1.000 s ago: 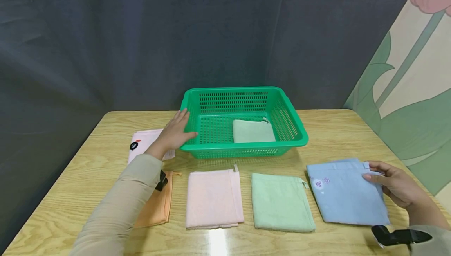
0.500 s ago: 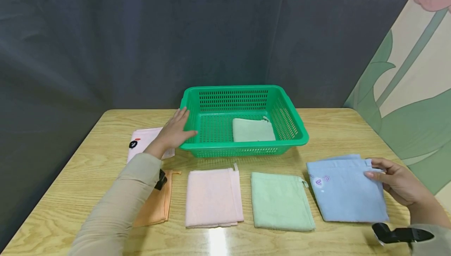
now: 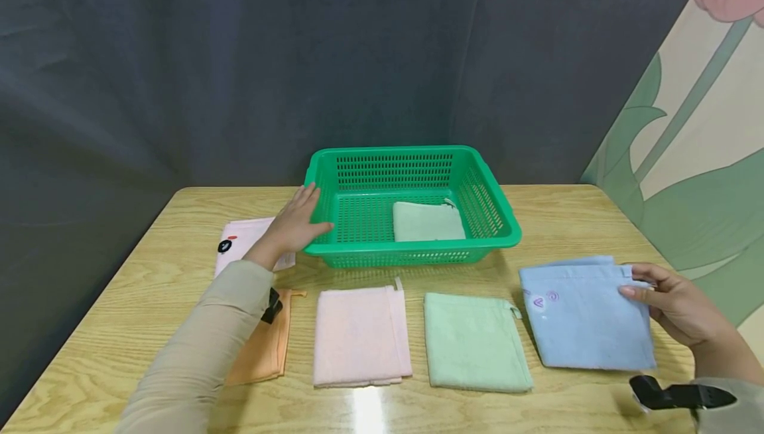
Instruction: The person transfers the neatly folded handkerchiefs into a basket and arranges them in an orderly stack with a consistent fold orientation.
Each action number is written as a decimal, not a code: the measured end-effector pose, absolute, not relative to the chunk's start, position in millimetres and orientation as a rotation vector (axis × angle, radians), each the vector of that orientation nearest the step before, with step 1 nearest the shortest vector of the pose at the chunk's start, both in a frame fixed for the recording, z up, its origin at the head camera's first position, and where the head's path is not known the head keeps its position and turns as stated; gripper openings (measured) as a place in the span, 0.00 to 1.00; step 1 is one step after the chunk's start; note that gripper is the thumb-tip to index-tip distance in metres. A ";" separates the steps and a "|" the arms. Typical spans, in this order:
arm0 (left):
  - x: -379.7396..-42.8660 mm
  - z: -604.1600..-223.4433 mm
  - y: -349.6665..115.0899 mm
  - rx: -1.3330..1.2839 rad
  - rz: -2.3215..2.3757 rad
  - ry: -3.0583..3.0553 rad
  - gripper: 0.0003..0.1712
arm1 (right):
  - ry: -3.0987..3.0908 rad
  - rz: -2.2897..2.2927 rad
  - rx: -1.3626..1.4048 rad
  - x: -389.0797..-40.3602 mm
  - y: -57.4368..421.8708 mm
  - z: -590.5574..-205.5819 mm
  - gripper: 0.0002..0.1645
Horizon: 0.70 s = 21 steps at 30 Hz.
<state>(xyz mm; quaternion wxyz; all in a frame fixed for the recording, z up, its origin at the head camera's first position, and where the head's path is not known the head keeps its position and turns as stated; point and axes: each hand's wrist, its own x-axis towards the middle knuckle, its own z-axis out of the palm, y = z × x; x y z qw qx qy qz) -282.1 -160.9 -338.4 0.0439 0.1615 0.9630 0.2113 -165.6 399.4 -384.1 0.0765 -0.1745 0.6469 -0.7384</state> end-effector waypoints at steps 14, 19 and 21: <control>-282.2 -339.8 -161.4 0.489 0.652 2.940 0.45 | 1.907 -2.278 -0.548 -165.5 392.7 -378.8 0.26; -282.2 -339.8 -161.4 0.493 0.652 2.945 0.45 | 1.900 -2.293 -0.575 -166.0 390.5 -377.3 0.27; -282.4 -339.7 -161.4 0.495 0.654 2.945 0.45 | 1.903 -2.300 -0.573 -166.0 389.8 -376.4 0.26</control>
